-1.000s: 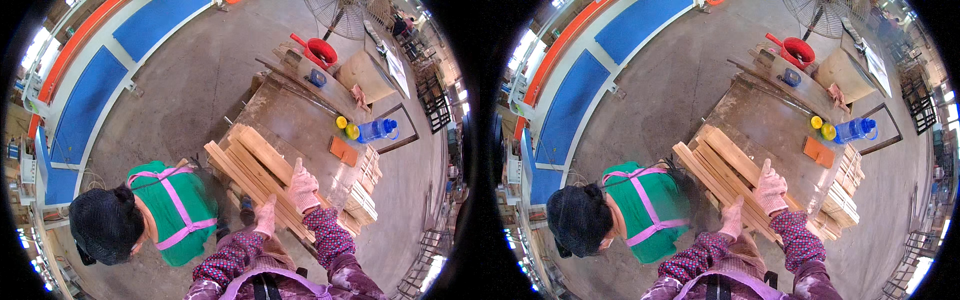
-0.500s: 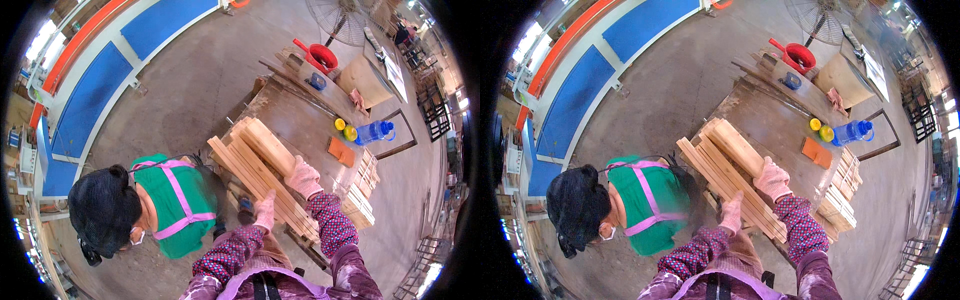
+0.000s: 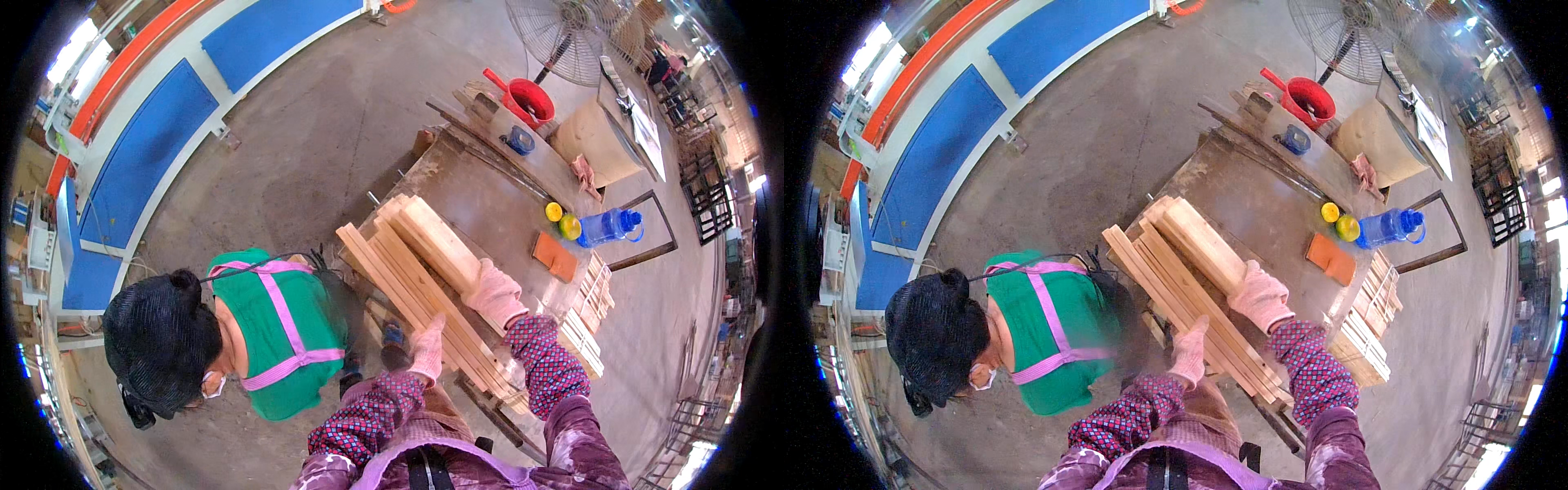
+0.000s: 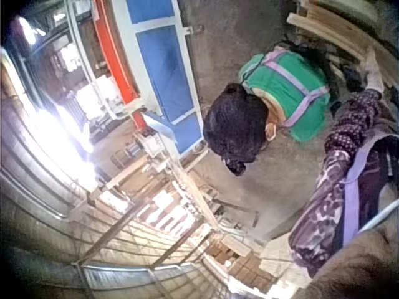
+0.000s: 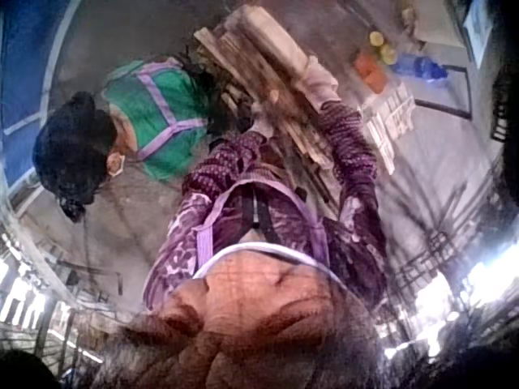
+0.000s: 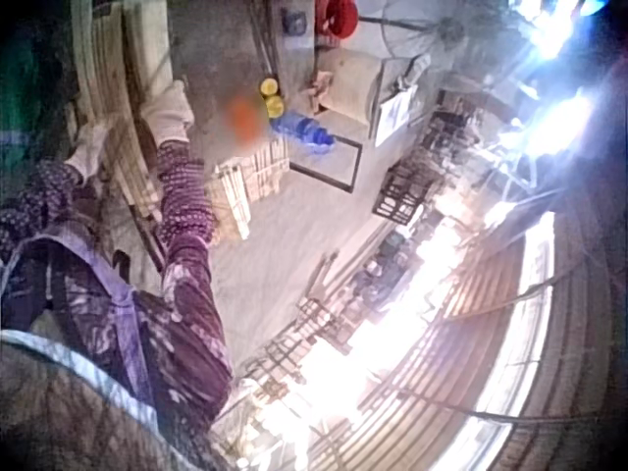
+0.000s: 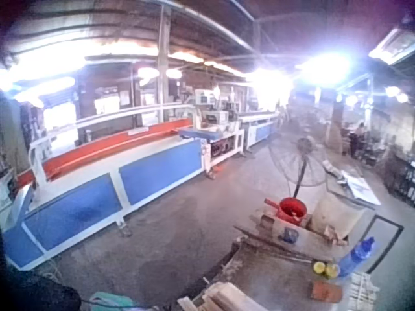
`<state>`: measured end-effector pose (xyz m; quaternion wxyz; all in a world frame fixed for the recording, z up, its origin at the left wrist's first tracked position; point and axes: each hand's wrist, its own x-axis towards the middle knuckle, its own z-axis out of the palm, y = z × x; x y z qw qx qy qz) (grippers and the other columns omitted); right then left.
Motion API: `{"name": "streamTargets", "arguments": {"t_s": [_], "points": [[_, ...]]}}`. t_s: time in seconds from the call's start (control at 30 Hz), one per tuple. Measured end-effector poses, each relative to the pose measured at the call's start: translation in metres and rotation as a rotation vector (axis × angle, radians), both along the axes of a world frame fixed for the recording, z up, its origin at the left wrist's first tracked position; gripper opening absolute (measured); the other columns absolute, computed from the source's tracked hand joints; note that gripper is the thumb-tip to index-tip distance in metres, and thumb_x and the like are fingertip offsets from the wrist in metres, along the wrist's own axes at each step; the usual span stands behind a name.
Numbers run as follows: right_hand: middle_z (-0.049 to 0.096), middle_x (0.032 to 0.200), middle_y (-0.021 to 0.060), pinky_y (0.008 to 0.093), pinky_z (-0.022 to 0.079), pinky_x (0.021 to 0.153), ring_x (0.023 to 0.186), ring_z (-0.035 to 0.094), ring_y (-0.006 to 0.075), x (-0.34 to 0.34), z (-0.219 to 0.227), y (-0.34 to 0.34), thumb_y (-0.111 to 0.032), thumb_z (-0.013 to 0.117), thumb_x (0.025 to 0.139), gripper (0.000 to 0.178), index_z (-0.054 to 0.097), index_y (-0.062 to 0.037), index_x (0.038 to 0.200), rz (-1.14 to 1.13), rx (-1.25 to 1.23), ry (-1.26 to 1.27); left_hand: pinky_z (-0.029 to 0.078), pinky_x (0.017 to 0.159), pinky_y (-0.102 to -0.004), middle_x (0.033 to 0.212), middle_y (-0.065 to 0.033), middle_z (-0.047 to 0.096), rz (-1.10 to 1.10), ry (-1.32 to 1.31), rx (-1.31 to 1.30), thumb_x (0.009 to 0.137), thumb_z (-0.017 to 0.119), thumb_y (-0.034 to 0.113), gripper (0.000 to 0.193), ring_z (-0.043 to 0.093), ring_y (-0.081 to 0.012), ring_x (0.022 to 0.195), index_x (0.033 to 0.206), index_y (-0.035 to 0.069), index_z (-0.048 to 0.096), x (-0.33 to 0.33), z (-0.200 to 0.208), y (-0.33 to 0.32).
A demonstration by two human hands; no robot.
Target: The person picks up stacks of wooden planks from a large pile and carries them to a workbench. They place the planks onto the workbench and then return to the pile to repeat the process. The person also moves a single plank from the workbench back to the pile.
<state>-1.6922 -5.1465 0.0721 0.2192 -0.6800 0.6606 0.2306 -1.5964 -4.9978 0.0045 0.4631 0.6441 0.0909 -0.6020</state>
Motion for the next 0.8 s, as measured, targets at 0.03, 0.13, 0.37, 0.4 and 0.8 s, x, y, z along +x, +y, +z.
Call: {"name": "streamTargets", "arguments": {"t_s": [0.03, 0.13, 0.37, 0.4, 0.8], "points": [[0.069, 0.115, 0.0202, 0.0445, 0.056, 0.087, 0.108, 0.068, 0.0336, -0.007, -0.001, -0.008, -0.043, 0.079, 0.073, 0.072, 0.050, -0.0021, 0.125, 0.013, 0.007, -0.031, 0.046, 0.097, -0.0354, 0.126, -0.0112, 0.065, -0.001, 0.004, 0.003, 0.082, 0.083, 0.040, 0.065, 0.060, -0.0231, 0.110, 0.129, 0.000, 0.062, 0.001, -0.004, 0.001], [0.067, 0.119, 0.0210, 0.0413, 0.051, 0.097, 0.113, 0.065, 0.0356, -0.027, -0.009, -0.037, -0.044, 0.086, 0.065, 0.078, 0.055, -0.0030, 0.124, 0.048, 0.081, -0.180, 0.045, 0.099, -0.0352, 0.129, -0.0116, 0.064, -0.026, 0.001, 0.040, 0.085, 0.081, 0.040, 0.064, 0.059, -0.0232, 0.112, 0.129, -0.001, 0.061, 0.001, -0.025, 0.007], [0.065, 0.124, 0.0212, 0.0421, 0.048, 0.101, 0.118, 0.062, 0.0351, -0.070, -0.039, -0.078, -0.049, 0.087, 0.062, 0.092, 0.052, -0.0020, 0.134, 0.117, 0.288, -0.375, 0.044, 0.101, -0.0347, 0.131, -0.0127, 0.062, -0.026, 0.014, -0.017, 0.086, 0.080, 0.040, 0.066, 0.058, -0.0225, 0.115, 0.130, -0.005, 0.059, 0.001, -0.010, 0.003], [0.065, 0.124, 0.0212, 0.0421, 0.047, 0.101, 0.118, 0.062, 0.0354, -0.066, -0.036, -0.077, -0.050, 0.086, 0.062, 0.093, 0.052, -0.0018, 0.134, 0.131, 0.279, -0.332, 0.044, 0.101, -0.0345, 0.132, -0.0128, 0.062, -0.020, 0.019, -0.016, 0.085, 0.080, 0.040, 0.067, 0.058, -0.0223, 0.115, 0.130, -0.005, 0.058, 0.001, -0.007, 0.002], [0.064, 0.126, 0.0217, 0.0438, 0.046, 0.103, 0.121, 0.060, 0.0364, -0.053, -0.021, -0.068, -0.048, 0.085, 0.064, 0.091, 0.051, -0.0030, 0.135, 0.083, 0.256, -0.301, 0.046, 0.099, -0.0368, 0.125, -0.0137, 0.065, -0.029, -0.087, 0.027, 0.084, 0.082, 0.039, 0.069, 0.060, -0.0255, 0.113, 0.132, -0.004, 0.058, -0.004, -0.023, 0.007]]}}
